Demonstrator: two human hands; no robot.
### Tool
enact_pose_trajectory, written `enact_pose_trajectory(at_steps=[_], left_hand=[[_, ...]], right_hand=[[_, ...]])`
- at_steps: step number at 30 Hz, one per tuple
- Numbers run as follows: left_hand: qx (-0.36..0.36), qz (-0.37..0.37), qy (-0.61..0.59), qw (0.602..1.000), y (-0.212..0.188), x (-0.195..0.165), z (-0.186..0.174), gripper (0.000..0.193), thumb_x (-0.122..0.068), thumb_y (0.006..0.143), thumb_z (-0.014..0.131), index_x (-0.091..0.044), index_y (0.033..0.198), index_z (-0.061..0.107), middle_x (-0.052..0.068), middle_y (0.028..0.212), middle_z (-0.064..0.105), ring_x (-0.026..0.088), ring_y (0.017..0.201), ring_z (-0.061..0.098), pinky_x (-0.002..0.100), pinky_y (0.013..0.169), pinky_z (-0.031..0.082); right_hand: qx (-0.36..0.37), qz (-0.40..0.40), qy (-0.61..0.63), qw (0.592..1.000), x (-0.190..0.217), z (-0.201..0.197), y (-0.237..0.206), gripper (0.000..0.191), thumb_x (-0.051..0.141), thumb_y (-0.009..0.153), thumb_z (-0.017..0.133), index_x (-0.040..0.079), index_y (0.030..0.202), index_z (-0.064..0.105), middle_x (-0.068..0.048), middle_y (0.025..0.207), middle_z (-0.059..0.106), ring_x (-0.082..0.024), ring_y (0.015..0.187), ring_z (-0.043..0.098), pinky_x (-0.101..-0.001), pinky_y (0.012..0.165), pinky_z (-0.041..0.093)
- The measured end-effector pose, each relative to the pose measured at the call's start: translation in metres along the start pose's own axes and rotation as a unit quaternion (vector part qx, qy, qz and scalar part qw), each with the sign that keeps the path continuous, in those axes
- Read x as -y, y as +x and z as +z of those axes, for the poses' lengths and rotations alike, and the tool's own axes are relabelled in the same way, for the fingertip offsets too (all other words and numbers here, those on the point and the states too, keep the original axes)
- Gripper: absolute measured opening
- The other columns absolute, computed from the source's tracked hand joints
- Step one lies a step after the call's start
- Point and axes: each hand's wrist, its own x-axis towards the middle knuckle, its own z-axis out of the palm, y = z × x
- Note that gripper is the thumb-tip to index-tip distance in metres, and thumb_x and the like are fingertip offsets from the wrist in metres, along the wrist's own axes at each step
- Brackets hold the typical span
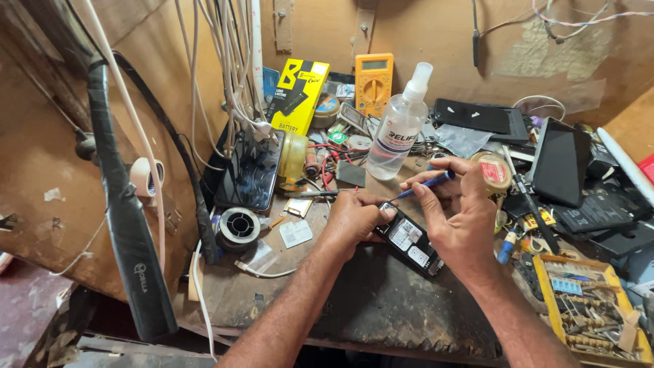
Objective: The person handles a disassembled smartphone, removes a small component from the back, and uses a screwdriver to work on the internal components. The person then places the component back onto the phone and continues to adjust internal parts with the screwdriver.
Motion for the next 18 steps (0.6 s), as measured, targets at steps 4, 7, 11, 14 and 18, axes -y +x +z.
enact_pose_trajectory(at_steps=[4,7,11,14,18], left_hand=[[0.008,0.005,-0.015,1.0,-0.0007,0.0007,0.0,0.025,-0.006,0.083,0.075,0.001,0.107,0.077,0.009,0.09,0.076,0.019,0.077,0.073,0.038,0.063,0.062],[0.007,0.007,-0.015,1.0,0.0,0.0013,0.0004,0.024,-0.006,0.083,0.075,0.001,0.106,0.077,0.009,0.089,0.076,0.019,0.076,0.073,0.037,0.063,0.063],[0.007,0.003,-0.024,1.0,0.0015,0.0023,0.0003,0.023,-0.004,0.083,0.074,0.001,0.106,0.077,0.009,0.088,0.076,0.019,0.075,0.074,0.038,0.061,0.063],[0.008,0.01,-0.021,1.0,0.0017,0.0036,0.0002,0.023,-0.005,0.083,0.074,0.001,0.106,0.077,0.009,0.088,0.076,0.019,0.075,0.073,0.037,0.061,0.063],[0.01,0.013,-0.021,1.0,0.0019,0.0047,0.0,0.024,-0.004,0.083,0.074,0.002,0.106,0.077,0.01,0.088,0.076,0.019,0.075,0.073,0.036,0.06,0.063]], right_hand=[[0.001,-0.006,-0.018,1.0,-0.0012,0.0037,-0.0015,0.033,-0.004,0.102,0.062,0.002,0.13,0.045,-0.011,0.105,0.073,-0.014,0.099,0.074,-0.0268,0.085,0.06],[-0.001,-0.013,-0.033,0.999,-0.0019,0.0049,-0.0012,0.032,-0.004,0.102,0.063,0.002,0.129,0.046,-0.011,0.106,0.073,-0.013,0.099,0.074,-0.0268,0.084,0.06],[0.0,-0.018,-0.04,0.999,-0.0024,0.0058,-0.0007,0.031,-0.004,0.102,0.063,0.001,0.128,0.047,-0.011,0.105,0.073,-0.012,0.099,0.074,-0.0267,0.084,0.06],[0.0,-0.016,-0.036,0.999,-0.0025,0.0066,-0.0003,0.03,-0.004,0.102,0.063,0.001,0.127,0.047,-0.011,0.105,0.073,-0.013,0.098,0.073,-0.0268,0.084,0.06],[0.001,-0.019,-0.033,0.999,-0.0017,0.0063,-0.0003,0.03,-0.004,0.102,0.063,0.001,0.127,0.047,-0.011,0.105,0.072,-0.013,0.098,0.073,-0.0271,0.084,0.06]])
